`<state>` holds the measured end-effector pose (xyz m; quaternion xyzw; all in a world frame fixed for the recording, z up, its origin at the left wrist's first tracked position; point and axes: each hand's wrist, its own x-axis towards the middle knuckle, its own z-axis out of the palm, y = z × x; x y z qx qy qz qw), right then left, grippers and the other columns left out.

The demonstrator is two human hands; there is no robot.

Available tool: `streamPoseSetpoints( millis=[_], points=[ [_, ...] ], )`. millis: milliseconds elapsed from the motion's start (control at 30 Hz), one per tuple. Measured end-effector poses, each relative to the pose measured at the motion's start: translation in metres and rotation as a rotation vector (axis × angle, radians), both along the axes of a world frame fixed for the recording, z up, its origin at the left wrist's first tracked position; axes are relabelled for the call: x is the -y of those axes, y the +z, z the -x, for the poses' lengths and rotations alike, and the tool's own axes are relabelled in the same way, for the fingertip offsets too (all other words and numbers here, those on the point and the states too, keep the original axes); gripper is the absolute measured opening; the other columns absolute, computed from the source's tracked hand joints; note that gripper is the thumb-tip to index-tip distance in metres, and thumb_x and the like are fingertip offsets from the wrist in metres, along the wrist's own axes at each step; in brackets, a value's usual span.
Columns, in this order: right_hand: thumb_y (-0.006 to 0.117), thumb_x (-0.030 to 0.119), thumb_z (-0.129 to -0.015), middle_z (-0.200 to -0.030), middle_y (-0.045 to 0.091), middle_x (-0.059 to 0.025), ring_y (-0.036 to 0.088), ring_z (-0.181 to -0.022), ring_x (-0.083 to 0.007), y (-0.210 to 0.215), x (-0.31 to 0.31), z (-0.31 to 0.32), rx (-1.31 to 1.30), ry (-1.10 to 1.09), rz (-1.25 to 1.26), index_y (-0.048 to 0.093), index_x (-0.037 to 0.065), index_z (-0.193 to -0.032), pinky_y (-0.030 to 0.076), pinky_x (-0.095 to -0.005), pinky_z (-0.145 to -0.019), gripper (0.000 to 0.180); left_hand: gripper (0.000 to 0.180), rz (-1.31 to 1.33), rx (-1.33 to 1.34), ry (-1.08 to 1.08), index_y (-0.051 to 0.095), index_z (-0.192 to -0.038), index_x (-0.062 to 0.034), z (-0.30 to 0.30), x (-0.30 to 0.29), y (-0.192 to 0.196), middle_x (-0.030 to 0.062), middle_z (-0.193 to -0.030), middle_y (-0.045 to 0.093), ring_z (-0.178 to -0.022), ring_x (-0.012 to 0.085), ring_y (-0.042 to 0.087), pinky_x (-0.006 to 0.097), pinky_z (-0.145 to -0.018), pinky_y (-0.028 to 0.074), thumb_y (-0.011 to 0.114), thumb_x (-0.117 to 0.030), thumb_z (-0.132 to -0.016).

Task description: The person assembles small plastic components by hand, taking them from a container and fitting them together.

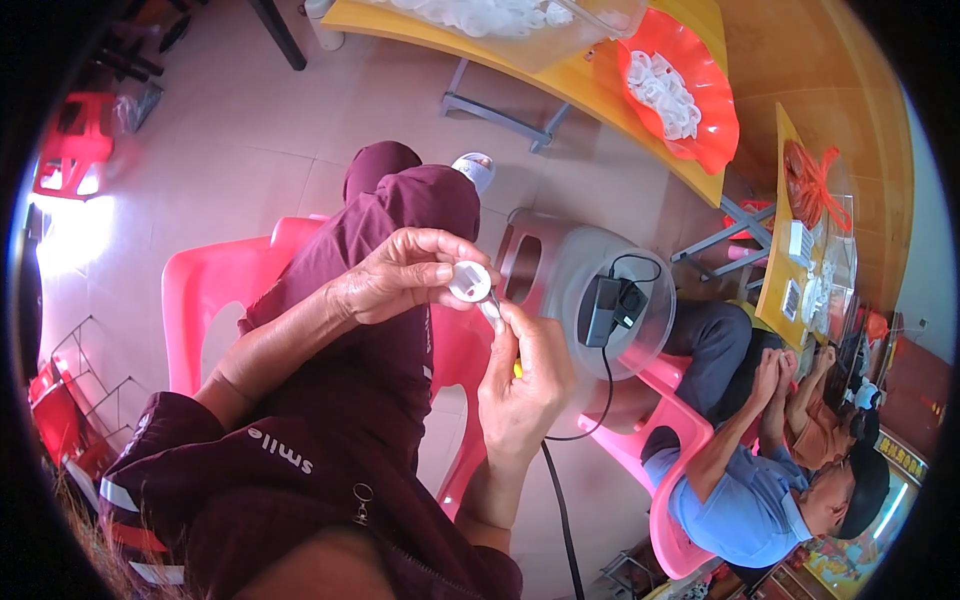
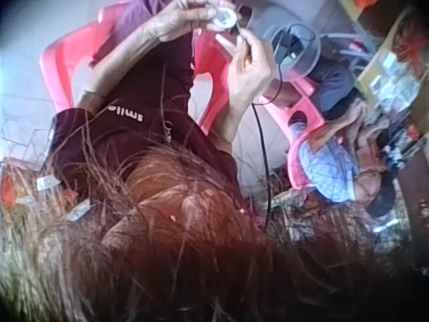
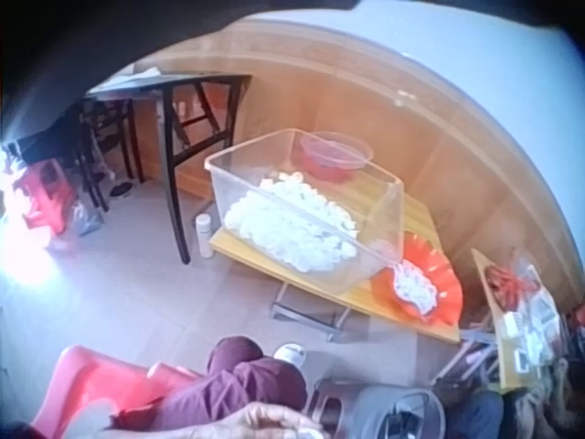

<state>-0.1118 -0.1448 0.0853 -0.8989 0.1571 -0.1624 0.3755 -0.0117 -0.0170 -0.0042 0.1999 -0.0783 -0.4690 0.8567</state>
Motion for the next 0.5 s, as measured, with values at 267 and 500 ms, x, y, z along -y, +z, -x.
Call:
streamPoseSetpoints(
  millis=[267,500],
  points=[
    [0.065,-0.010,-0.075,-0.074,0.058,-0.0115,0.058,-0.061,-0.0227,-0.0008,-0.0081,0.0000,0.013,-0.007,0.091,0.065,0.000,-0.093,0.044,-0.0315,-0.052,0.020,0.028,0.000,-0.034,-0.019,0.059,-0.117,-0.0006,0.0020,0.0014,-0.0020,0.0115,-0.107,0.064,-0.100,0.0187,0.062,0.034,-0.089,0.053,0.058,-0.009,-0.091],
    [0.066,-0.009,-0.075,-0.073,0.057,-0.0108,0.058,-0.059,-0.0232,-0.0027,-0.0079,0.0000,-0.052,-0.026,0.121,0.066,0.002,-0.093,0.044,-0.0325,-0.051,0.021,0.027,-0.085,0.063,0.010,0.061,-0.115,-0.0003,0.0058,0.0031,-0.0016,0.0091,-0.103,0.066,-0.093,0.0152,0.064,0.030,-0.085,0.053,0.061,-0.008,-0.089]
  ],
)
